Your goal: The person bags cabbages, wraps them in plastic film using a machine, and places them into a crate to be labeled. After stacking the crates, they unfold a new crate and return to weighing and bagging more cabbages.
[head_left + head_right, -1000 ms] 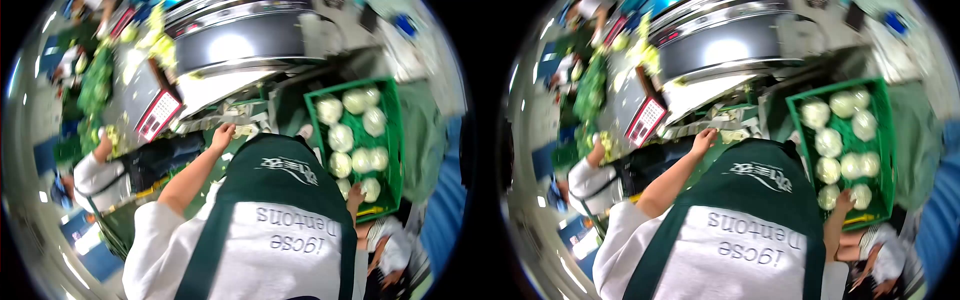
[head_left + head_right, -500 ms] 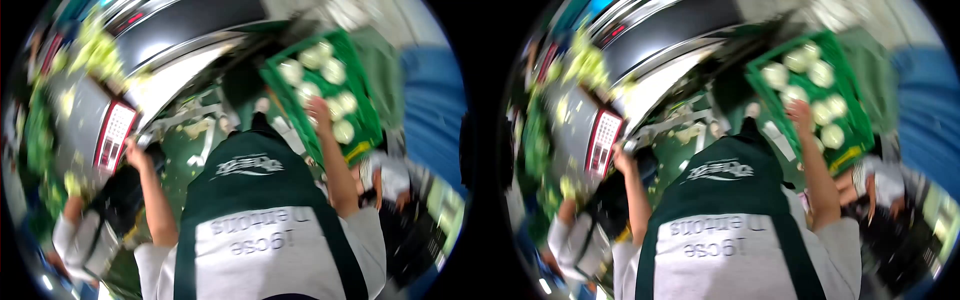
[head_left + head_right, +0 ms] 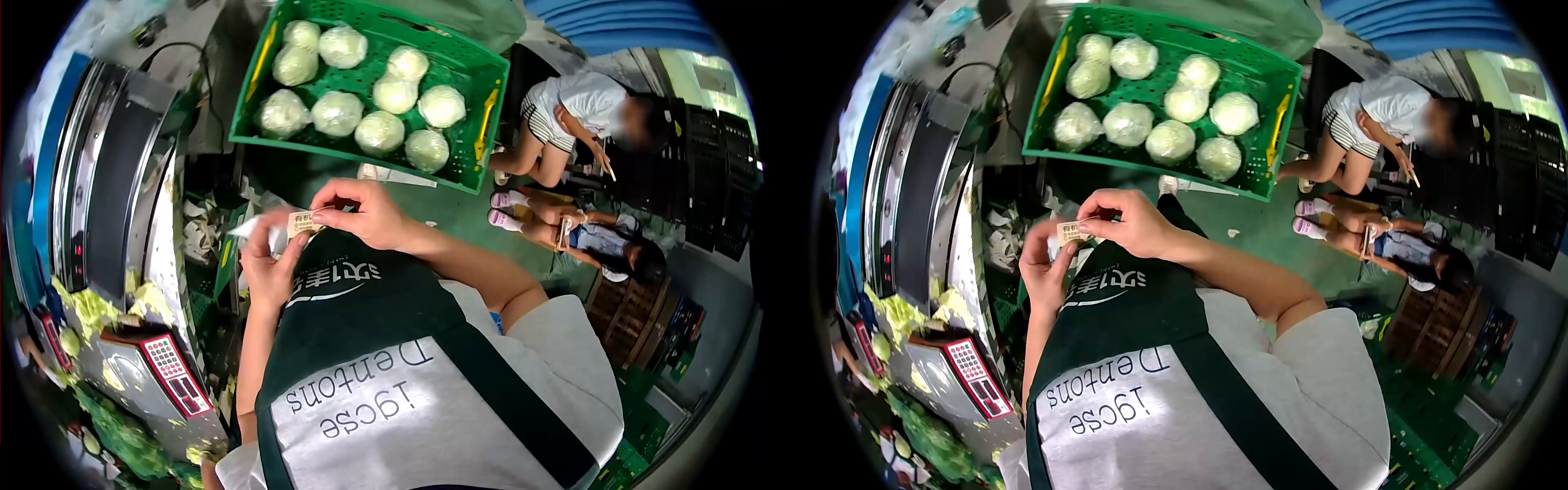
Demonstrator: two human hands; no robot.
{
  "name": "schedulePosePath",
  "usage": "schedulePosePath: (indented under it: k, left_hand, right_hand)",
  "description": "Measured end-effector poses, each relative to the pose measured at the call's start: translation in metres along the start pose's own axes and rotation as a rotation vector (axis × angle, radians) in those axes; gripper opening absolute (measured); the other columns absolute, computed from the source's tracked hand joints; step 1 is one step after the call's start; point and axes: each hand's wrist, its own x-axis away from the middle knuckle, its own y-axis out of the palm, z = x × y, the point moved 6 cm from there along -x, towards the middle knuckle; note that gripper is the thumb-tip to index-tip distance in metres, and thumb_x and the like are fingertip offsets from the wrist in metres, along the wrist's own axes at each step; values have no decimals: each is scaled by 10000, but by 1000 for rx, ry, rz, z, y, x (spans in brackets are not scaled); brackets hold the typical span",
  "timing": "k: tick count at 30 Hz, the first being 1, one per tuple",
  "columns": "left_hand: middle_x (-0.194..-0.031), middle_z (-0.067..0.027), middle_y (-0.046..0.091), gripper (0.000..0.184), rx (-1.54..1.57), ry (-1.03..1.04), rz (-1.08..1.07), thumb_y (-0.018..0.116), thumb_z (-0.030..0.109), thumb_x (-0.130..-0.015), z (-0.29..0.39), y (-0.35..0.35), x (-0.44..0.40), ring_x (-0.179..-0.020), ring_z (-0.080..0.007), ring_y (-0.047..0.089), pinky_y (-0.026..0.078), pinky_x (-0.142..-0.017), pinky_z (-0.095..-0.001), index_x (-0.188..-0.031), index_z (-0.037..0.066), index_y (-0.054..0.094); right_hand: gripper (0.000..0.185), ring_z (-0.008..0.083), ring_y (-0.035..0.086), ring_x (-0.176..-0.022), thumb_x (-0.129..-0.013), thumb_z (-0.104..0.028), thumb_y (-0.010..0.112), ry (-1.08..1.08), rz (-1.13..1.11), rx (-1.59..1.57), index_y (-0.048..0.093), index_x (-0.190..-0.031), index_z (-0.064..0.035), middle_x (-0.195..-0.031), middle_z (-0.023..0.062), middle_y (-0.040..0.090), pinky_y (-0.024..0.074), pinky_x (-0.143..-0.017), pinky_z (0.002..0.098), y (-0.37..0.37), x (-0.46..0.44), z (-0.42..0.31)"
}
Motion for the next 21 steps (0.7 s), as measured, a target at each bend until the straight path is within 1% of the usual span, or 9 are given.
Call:
schedulePosePath:
  k: [2,5,6,10,14,16,17,20,21]
  left_hand:
    - [-658,10,586,76,118,-174,-123,673,17,-784,-15,35,-13,-669,-76,519,430,-701,-230,-764,-10,605]
    - [-982,-72,577,376,240,-40,-235,696,117,-763,5,94,-50,-849,-115,533,433,-769,-260,-1073,-6,522]
    - [-1114,-95,518,582,353,-156,-186,723,177,-740,15,121,-60,-923,-138,520,430,-806,-270,-1211,8,426]
    - [-799,-30,625,152,-81,-391,-277,619,67,-857,-9,164,-67,-689,-49,510,425,-621,-203,-988,-4,592]
    - [-766,-9,615,122,-16,-477,-238,584,61,-876,-12,182,-73,-662,-38,500,416,-591,-207,-984,7,591]
    - [-851,-38,625,168,-40,-493,-243,579,52,-870,-17,190,-73,-755,-82,537,440,-682,-232,-1032,7,585]
    - [-884,-48,625,187,-45,-475,-221,580,50,-867,-18,191,-74,-792,-98,546,445,-717,-242,-1048,7,583]
    - [-1042,-91,619,287,-204,-451,-240,588,53,-860,-17,192,-83,-984,-132,543,418,-875,-264,-1135,-22,555]
    - [-1044,-97,627,301,-167,-450,-217,597,71,-859,-25,191,-83,-966,-139,556,430,-863,-269,-1143,-21,554]
  right_hand:
    - [87,90,561,-721,-825,-71,640,-79,27,105,623,-876,-3,-791,32,621,454,-648,236,-35,4,-7]
    - [94,112,559,-754,-840,-73,629,61,74,-84,589,-904,-16,-830,28,597,457,-692,255,-82,9,7]
    - [102,100,548,-774,-850,-79,620,-79,90,100,573,-916,-18,-839,23,588,452,-713,256,-102,7,0]
    - [176,114,543,-796,-908,-200,550,-63,575,-276,569,-1006,-56,-881,30,589,453,-715,259,-264,-35,55]
    - [362,208,594,-789,-787,-298,683,243,847,539,567,-1026,-52,-878,109,634,467,-712,332,-435,-69,180]
    - [685,357,542,-1081,-676,-502,723,674,408,987,524,-1168,-70,-1151,208,574,433,-889,428,-462,-64,231]
    - [920,367,366,-1262,-652,-594,693,869,400,1222,375,-1343,-77,-1367,197,393,335,-1030,425,-465,-65,237]
    - [720,351,472,-1087,-757,-401,708,174,443,1210,420,-1312,-45,-1248,185,477,399,-929,438,-406,-75,166]
    - [551,266,530,-1025,-804,-331,677,230,310,743,506,-1237,-36,-1187,137,545,435,-889,372,-369,-75,147]
